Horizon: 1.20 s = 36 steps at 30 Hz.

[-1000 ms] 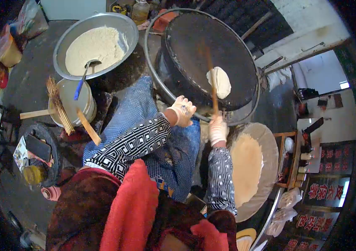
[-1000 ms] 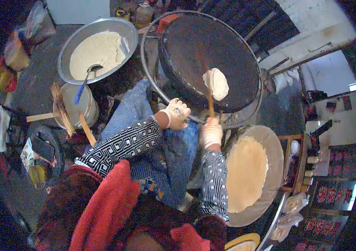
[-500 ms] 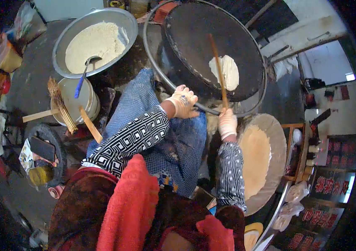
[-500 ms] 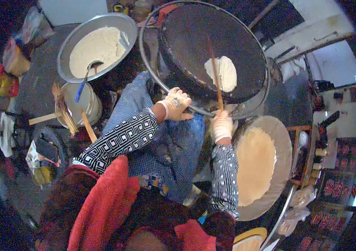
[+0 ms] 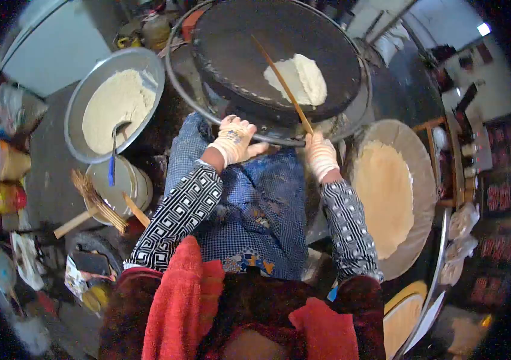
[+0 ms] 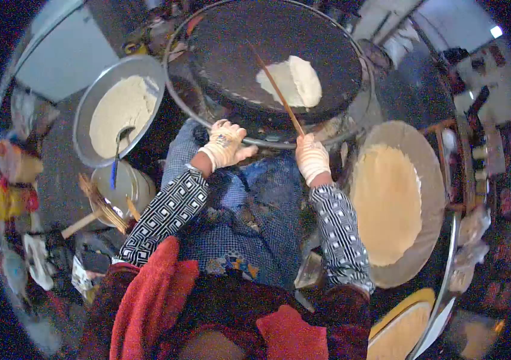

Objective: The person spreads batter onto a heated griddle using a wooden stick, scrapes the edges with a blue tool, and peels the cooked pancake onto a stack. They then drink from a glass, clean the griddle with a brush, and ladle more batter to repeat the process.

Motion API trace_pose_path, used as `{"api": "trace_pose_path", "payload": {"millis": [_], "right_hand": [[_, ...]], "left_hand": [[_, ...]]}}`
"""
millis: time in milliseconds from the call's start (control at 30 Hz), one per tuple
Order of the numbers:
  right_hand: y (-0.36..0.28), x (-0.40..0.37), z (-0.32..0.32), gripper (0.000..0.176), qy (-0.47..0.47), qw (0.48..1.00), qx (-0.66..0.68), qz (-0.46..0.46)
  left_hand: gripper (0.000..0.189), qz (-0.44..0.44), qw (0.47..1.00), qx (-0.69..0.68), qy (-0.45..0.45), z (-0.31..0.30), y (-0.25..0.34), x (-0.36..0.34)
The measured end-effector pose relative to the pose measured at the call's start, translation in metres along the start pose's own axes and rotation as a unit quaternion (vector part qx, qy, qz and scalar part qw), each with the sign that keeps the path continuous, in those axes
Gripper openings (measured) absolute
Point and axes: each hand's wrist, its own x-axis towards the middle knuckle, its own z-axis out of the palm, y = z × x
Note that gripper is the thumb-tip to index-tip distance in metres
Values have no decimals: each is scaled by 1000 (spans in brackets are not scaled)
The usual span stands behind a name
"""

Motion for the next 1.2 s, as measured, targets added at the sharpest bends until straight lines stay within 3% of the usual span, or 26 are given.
{"api": "trace_pose_path", "payload": {"millis": [100, 167, 233, 267, 300, 367, 467, 567, 667, 767, 833, 933, 1100, 1200], "right_hand": [[26, 16, -12, 31, 52, 996, 70, 31], [43, 39, 27, 29, 65, 996, 58, -9], [19, 7, 3, 28, 78, 996, 17, -32], [23, 14, 7, 28, 60, 998, 30, 14], [26, 17, 15, 28, 35, 997, 44, 60], [37, 23, 7, 28, 81, 996, 29, 14], [11, 12, 3, 30, 86, 995, 56, 6], [14, -7, 14, 33, 19, 998, 12, -65], [34, 18, -12, 35, 25, 998, 27, 42], [22, 19, -16, 35, 42, 999, 0, 17], [29, 25, -14, 34, 3, 1000, 0, 8], [44, 39, -10, 35, 54, 998, 5, 19], [23, 19, -18, 34, 11, 999, -26, -31], [53, 43, -9, 34, 36, 998, 2, 58]], "left_hand": [[54, 0, 999, 7, -47, -16, -2, -2], [53, 6, 999, 42, -11, -5, -9, -5], [55, 16, 996, 65, 52, -2, 1, -5], [56, 33, 996, 49, 73, -4, 11, -3], [58, 25, 998, 43, 38, -3, 21, 0], [57, -35, 995, 15, -88, -2, 49, 13], [59, -36, 992, 16, -122, -2, 49, 22], [62, -18, 993, -13, -113, -8, 44, 19], [64, -18, 993, -6, -116, -10, 44, 18], [65, -27, 994, -8, -107, -11, 42, 16], [64, -29, 994, -11, -103, -9, 38, 16], [64, -24, 994, -3, -108, -10, 30, 13], [64, -24, 997, 14, -78, -10, 15, 9], [60, -21, 991, 37, -125, -22, 8, 8]]}}
